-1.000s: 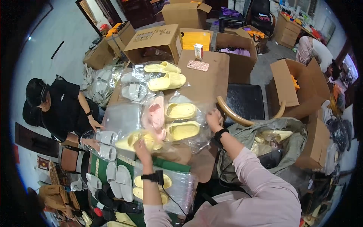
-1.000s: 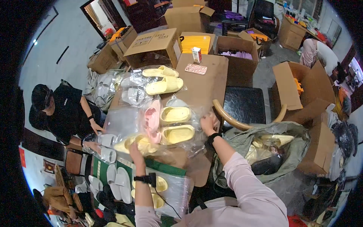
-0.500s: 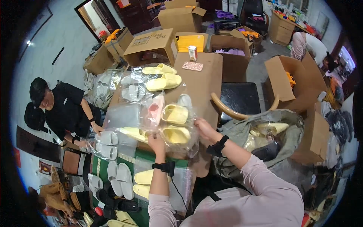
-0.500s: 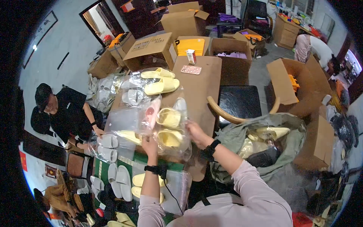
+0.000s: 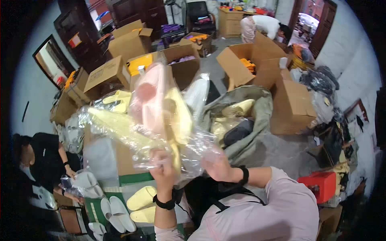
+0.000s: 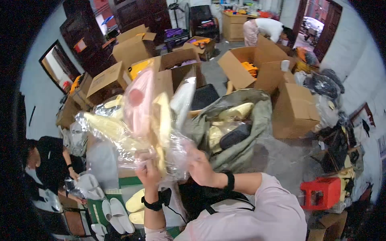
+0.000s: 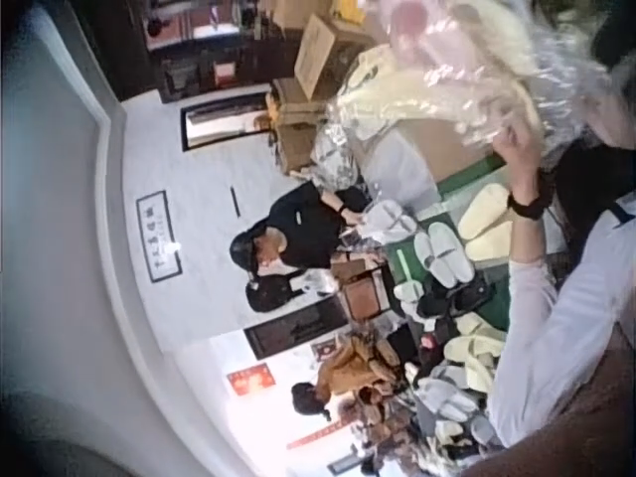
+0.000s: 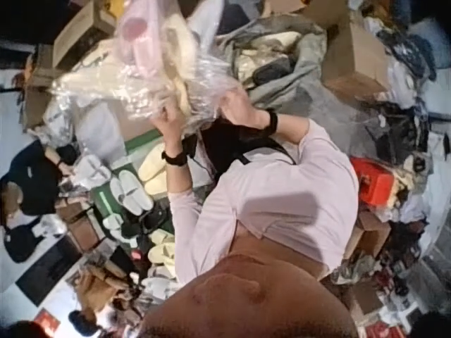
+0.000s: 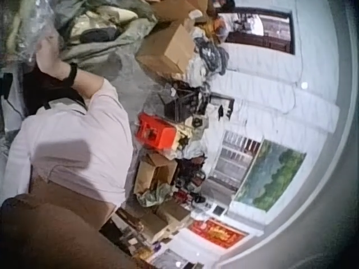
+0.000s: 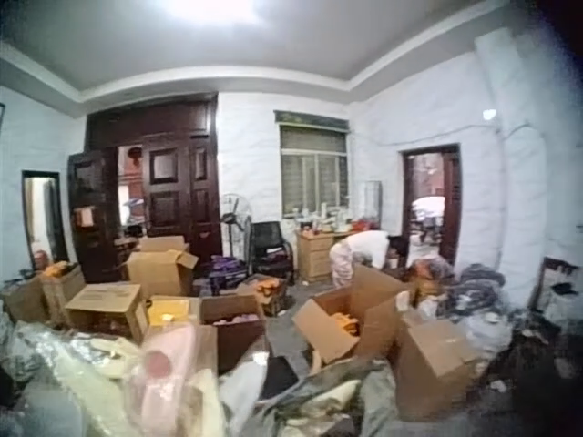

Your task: The recorder is seen packing and sorting pairs of slippers and sandals into large bags and boxes at a shoe manufacturing facility.

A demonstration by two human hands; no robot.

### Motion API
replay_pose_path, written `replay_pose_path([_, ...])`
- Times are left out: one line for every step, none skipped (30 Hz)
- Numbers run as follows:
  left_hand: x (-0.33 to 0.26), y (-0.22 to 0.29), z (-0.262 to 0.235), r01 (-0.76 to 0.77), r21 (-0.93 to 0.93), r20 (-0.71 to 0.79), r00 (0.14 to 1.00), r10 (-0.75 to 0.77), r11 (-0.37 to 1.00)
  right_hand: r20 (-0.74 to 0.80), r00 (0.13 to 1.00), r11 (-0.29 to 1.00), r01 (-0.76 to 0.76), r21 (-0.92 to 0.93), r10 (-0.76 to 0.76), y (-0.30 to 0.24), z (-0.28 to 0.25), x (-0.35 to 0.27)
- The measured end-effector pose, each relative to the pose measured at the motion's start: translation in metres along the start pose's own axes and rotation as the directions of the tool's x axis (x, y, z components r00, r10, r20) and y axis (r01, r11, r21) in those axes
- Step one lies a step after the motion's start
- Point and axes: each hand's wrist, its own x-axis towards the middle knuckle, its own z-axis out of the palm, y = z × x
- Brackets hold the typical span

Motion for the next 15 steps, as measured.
replay_pose_path([0.000,0.016,0.013,-0.191,0.002,0.104,0.976,0.189,0.982,-0.010,1.000,1.000,0.020,-0.013,-0.020,-0.016,-0.011,-0.010])
replay_pose_path([0.001,0.026,0.026,-0.375,-0.017,0.202,0.907,0.370,0.927,0.184,0.944,0.671,0.326,-0.666,-0.276,-0.032,-0.026,-0.020])
replay_pose_path([0.003,0.028,0.034,-0.444,0.006,0.322,0.849,0.419,0.896,0.476,0.827,-0.073,0.477,-0.876,-0.299,-0.043,-0.036,-0.028])
replay_pose_path([0.003,0.029,0.048,-0.447,-0.011,0.328,0.844,0.425,0.894,0.473,0.826,-0.086,0.470,-0.878,-0.308,-0.048,-0.044,-0.034])
replay_pose_path([0.003,0.029,0.065,-0.433,-0.102,0.382,0.814,0.437,0.895,0.204,0.881,0.414,0.391,-0.822,-0.427,-0.051,-0.053,-0.038])
replay_pose_path([0.005,0.027,0.081,-0.414,-0.189,0.432,0.779,0.454,0.890,-0.080,0.917,0.808,0.301,-0.507,-0.392,-0.053,-0.062,-0.039])
replay_pose_path([0.007,0.020,0.100,-0.418,-0.203,0.435,0.772,0.465,0.885,-0.300,0.929,0.976,0.218,-0.027,-0.216,-0.054,-0.073,-0.037])
replay_pose_path([0.011,0.006,0.120,-0.424,-0.259,0.483,0.721,0.497,0.868,-0.300,0.926,0.973,0.229,-0.031,-0.228,-0.054,-0.088,-0.029])
replay_pose_path([0.012,-0.006,0.138,-0.427,-0.315,0.525,0.666,0.531,0.847,-0.384,0.890,0.968,0.245,-0.053,-0.246,-0.054,-0.105,-0.020])
replay_pose_path([0.010,-0.019,0.155,-0.431,-0.323,0.524,0.660,0.539,0.842,-0.464,0.847,0.964,0.256,-0.074,-0.261,-0.054,-0.121,-0.010])
replay_pose_path([0.006,-0.033,0.170,-0.314,-0.209,0.680,0.634,0.369,0.926,-0.464,0.844,0.961,0.266,-0.078,-0.271,-0.053,-0.135,-0.006])
replay_pose_path([0.004,-0.048,0.181,-0.210,-0.061,0.791,0.585,0.176,0.976,-0.507,0.846,0.982,0.095,-0.161,-0.165,-0.048,-0.147,-0.003])
replay_pose_path([-0.002,-0.067,0.199,-0.221,-0.070,0.796,0.575,0.187,0.973,-0.566,0.821,0.971,-0.067,-0.231,-0.078,-0.045,-0.165,-0.002])
replay_pose_path([-0.012,-0.088,0.209,-0.390,-0.126,0.751,0.563,0.345,0.912,-0.628,0.778,0.927,-0.242,-0.287,0.008,-0.039,-0.184,-0.001])
replay_pose_path([-0.022,-0.104,0.218,-0.548,-0.172,0.694,0.522,0.495,0.819,-0.582,0.812,0.891,-0.289,-0.350,0.034,-0.039,-0.213,0.001])
